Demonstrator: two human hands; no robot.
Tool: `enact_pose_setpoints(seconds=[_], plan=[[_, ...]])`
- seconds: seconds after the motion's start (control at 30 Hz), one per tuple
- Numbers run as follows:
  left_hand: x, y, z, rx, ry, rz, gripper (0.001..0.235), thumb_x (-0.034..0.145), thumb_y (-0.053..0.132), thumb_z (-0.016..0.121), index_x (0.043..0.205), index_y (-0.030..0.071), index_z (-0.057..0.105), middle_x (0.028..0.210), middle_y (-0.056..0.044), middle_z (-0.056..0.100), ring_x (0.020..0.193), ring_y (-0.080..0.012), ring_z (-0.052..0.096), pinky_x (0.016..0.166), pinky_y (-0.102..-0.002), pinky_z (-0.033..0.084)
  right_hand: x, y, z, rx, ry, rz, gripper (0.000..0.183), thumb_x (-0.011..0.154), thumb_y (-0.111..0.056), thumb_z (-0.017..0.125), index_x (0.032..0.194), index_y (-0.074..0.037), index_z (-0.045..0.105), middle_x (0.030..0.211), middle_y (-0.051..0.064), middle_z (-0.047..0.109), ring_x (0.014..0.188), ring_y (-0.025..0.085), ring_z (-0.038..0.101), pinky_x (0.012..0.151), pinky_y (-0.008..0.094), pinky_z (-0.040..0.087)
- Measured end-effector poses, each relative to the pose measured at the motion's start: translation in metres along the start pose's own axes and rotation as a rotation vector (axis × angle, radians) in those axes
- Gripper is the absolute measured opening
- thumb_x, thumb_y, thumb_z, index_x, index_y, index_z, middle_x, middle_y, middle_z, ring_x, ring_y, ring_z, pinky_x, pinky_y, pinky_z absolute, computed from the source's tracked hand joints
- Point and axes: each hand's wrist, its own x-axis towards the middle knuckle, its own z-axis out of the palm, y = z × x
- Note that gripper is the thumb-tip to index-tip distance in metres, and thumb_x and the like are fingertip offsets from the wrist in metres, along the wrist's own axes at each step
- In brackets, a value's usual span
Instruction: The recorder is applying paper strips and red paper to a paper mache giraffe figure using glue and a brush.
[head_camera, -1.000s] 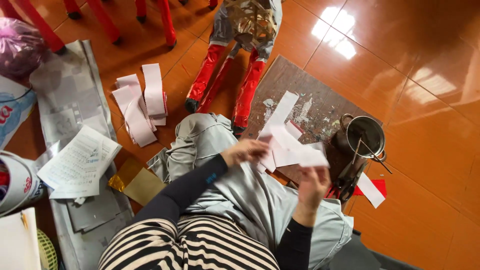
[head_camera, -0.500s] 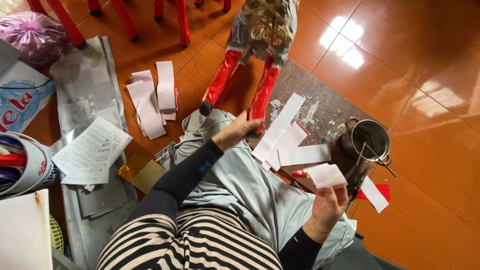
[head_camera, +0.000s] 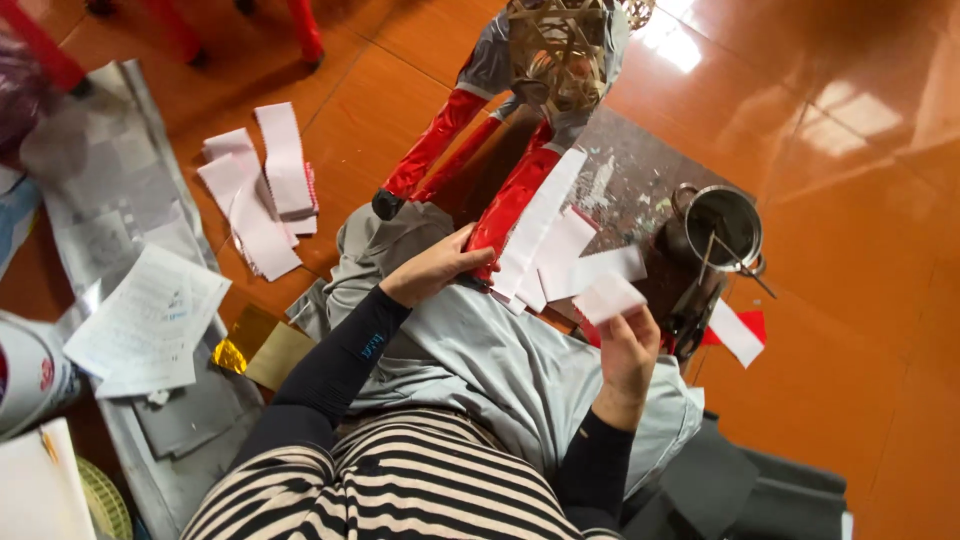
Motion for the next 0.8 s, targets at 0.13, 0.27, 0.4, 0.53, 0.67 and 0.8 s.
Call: enact_pose_setpoints(seconds=[0.13, 0.27, 0.4, 0.53, 0.67, 0.8], plan=[[0.016, -0.019, -0.025, -0.005, -0.040, -0.026, 0.059, 0.099, 0.046, 0.059, 0.136, 0.002, 0.047, 0.108, -0.010, 0.065, 0.098, -0.0189, 0.069, 0.087, -0.038, 0.061, 0.025, 0.007, 0.011, 0.025, -0.031, 0.023, 0.030, 0.099, -0.001, 0.058, 0.128, 0.005, 0.063, 0.123, 0.013, 0.070, 0.114, 0.022, 0.067, 0.104, 0.037, 0.052], [0.035, -0.038, -0.050, -0.252, -0.205, -0.099, 0.092, 0.105, 0.073, 0.034, 0.143, -0.007, 0.057, 0.120, -0.028, 0.067, 0.111, -0.0341, 0.069, 0.096, -0.045, 0.059, 0.056, 0.021, 0.032, 0.090, -0.043, 0.049, 0.019, 0.106, 0.001, 0.057, 0.123, 0.005, 0.064, 0.120, 0.013, 0.070, 0.112, 0.022, 0.067, 0.103, 0.037, 0.052], [0.075, -0.059, -0.025, -0.069, -0.392, -0.158, 0.082, 0.097, 0.066, 0.044, 0.145, -0.001, 0.050, 0.148, -0.022, 0.053, 0.134, -0.0307, 0.059, 0.108, -0.053, 0.055, 0.087, 0.050, 0.064, 0.181, -0.065, 0.029, 0.020, 0.104, -0.001, 0.054, 0.123, 0.000, 0.061, 0.121, 0.013, 0.069, 0.115, 0.022, 0.067, 0.107, 0.040, 0.053], [0.119, -0.077, -0.015, -0.135, -0.275, -0.077, 0.074, 0.099, 0.061, 0.045, 0.144, 0.002, 0.050, 0.147, -0.017, 0.054, 0.133, -0.0261, 0.058, 0.108, -0.048, 0.053, 0.091, 0.041, 0.093, 0.200, -0.045, 0.076, 0.026, 0.103, -0.002, 0.052, 0.128, -0.003, 0.058, 0.125, 0.011, 0.066, 0.116, 0.020, 0.066, 0.110, 0.046, 0.052], [0.150, -0.076, -0.023, -0.222, -0.131, 0.001, 0.066, 0.100, 0.055, 0.047, 0.144, 0.005, 0.050, 0.145, -0.012, 0.056, 0.131, -0.0216, 0.058, 0.107, -0.043, 0.051, 0.091, 0.011, 0.101, 0.091, 0.001, 0.121, 0.026, 0.101, -0.008, 0.046, 0.125, -0.004, 0.055, 0.122, 0.014, 0.069, 0.109, 0.026, 0.072, 0.104, 0.045, 0.054], [0.190, -0.072, -0.046, -0.294, 0.033, 0.060, 0.059, 0.102, 0.050, 0.048, 0.143, 0.008, 0.051, 0.143, -0.006, 0.057, 0.129, -0.0171, 0.058, 0.107, -0.037, 0.049, 0.106, -0.007, 0.077, 0.010, -0.037, 0.083, 0.018, 0.107, -0.009, 0.050, 0.123, 0.000, 0.054, 0.116, 0.014, 0.067, 0.107, 0.025, 0.072, 0.104, 0.052, 0.056]])
